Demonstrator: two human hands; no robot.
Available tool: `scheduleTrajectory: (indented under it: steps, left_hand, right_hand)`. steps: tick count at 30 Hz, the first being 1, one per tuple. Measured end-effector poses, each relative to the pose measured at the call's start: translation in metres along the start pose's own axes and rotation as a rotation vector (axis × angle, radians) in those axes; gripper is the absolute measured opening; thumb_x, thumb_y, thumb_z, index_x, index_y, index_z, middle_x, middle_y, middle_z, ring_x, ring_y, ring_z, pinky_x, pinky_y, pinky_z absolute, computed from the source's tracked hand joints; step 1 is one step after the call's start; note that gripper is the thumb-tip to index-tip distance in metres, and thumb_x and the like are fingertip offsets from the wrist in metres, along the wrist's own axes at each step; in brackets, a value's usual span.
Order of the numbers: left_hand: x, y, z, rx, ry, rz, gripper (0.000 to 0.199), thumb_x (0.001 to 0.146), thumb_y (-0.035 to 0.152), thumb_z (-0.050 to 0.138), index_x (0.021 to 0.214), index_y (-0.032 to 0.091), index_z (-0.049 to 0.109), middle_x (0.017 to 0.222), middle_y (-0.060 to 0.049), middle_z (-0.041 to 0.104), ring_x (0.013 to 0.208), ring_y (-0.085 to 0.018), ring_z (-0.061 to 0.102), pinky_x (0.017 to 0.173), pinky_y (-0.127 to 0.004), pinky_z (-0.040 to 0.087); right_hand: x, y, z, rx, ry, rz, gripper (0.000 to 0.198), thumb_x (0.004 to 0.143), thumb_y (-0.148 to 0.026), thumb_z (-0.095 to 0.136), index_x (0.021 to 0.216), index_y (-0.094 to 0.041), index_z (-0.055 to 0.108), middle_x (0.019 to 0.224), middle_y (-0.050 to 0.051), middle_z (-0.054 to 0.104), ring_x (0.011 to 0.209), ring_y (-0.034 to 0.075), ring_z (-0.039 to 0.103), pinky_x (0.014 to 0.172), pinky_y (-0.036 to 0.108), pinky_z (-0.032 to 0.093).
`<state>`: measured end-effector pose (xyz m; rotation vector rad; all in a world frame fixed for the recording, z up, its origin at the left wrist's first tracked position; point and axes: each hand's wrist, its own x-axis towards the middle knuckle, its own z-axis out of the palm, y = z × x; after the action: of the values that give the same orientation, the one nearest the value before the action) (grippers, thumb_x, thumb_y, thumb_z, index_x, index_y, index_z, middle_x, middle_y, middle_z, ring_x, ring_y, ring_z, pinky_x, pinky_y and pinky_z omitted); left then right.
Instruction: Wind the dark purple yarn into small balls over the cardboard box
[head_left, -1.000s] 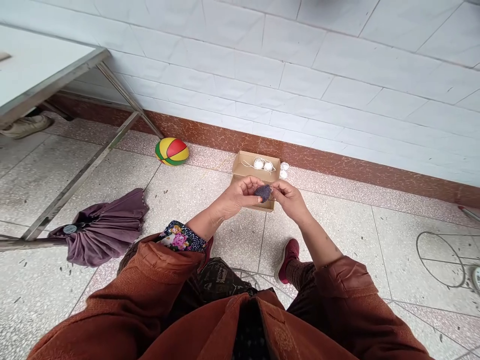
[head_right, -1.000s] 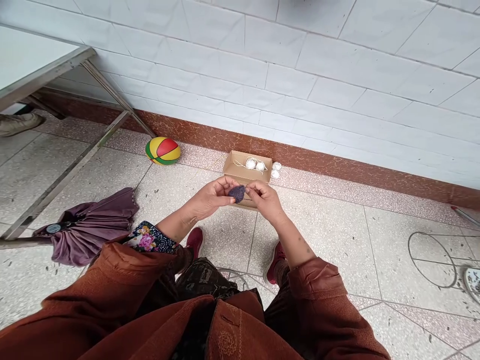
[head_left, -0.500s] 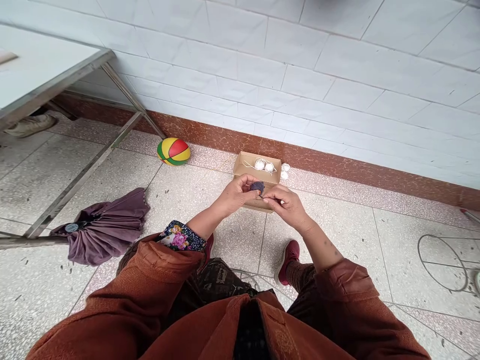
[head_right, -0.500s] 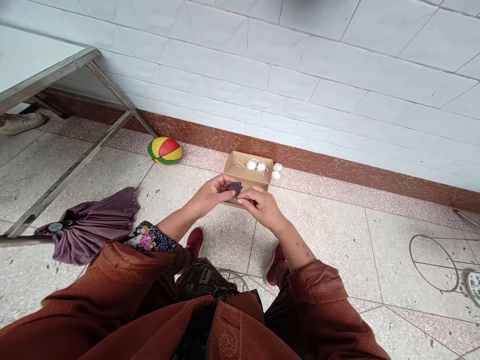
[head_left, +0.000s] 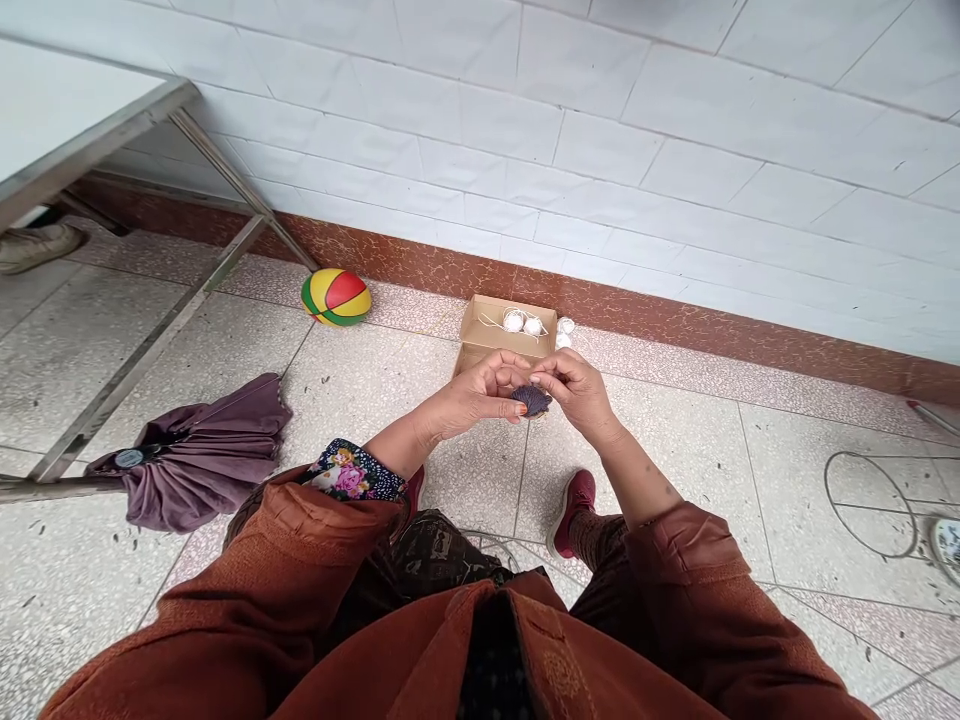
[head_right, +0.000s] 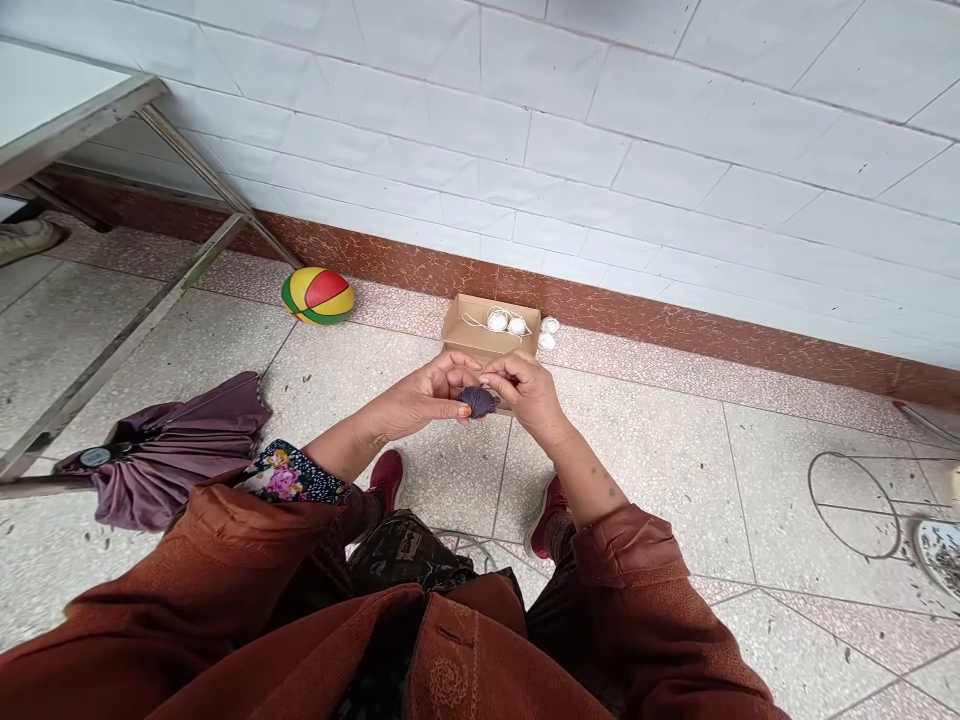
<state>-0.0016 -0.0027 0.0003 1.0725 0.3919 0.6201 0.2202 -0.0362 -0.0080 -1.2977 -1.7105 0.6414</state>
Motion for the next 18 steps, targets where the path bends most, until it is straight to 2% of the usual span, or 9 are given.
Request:
scheduleTrajectory:
  steps: [5,13,16,18]
  left_hand:
    - [-0.004,0.002,0.001,-0.089,0.13,-0.031,0.039,0.081,0.03,0.097,0.108,0.019,0.071,0.105,-0.004,0.079,0.089,-0.015,0.078,0.081,-0.027,0.059]
    - [-0.003,0.004,-0.001,-0.295,0.208,0.015,0.042,0.079,0.027,0.097,0.113,0.018,0.074,0.115,-0.007,0.08,0.101,-0.019,0.079,0.096,-0.034,0.061]
    - [-0.001,0.007,-0.003,-0.281,0.235,0.044,0.041,0.08,0.025,0.095,0.113,0.019,0.073,0.115,-0.006,0.079,0.102,-0.019,0.077,0.098,-0.035,0.061]
    - [-0.001,0.008,-0.007,-0.181,0.288,0.052,0.039,0.079,0.024,0.094,0.111,0.019,0.072,0.113,-0.005,0.079,0.098,-0.017,0.075,0.093,-0.033,0.059]
  right_hand:
    - [-0.002,0.002,0.008,0.009,0.021,0.023,0.013,0.1,-0.023,0.069,0.088,-0.025,0.073,0.084,0.001,0.07,0.077,0.018,0.063,0.075,0.032,0.051]
    - [-0.01,0.008,0.02,-0.123,-0.017,-0.026,0.018,0.106,-0.028,0.06,0.089,-0.025,0.065,0.088,0.003,0.072,0.083,0.02,0.068,0.077,0.031,0.054]
    - [-0.014,0.004,0.021,-0.17,-0.063,-0.069,0.017,0.108,-0.031,0.058,0.098,-0.025,0.07,0.097,0.006,0.076,0.091,0.022,0.072,0.082,0.033,0.056]
    - [-0.016,-0.001,0.019,-0.166,-0.105,-0.107,0.018,0.109,-0.031,0.057,0.105,-0.025,0.073,0.102,0.008,0.079,0.096,0.023,0.074,0.086,0.035,0.058]
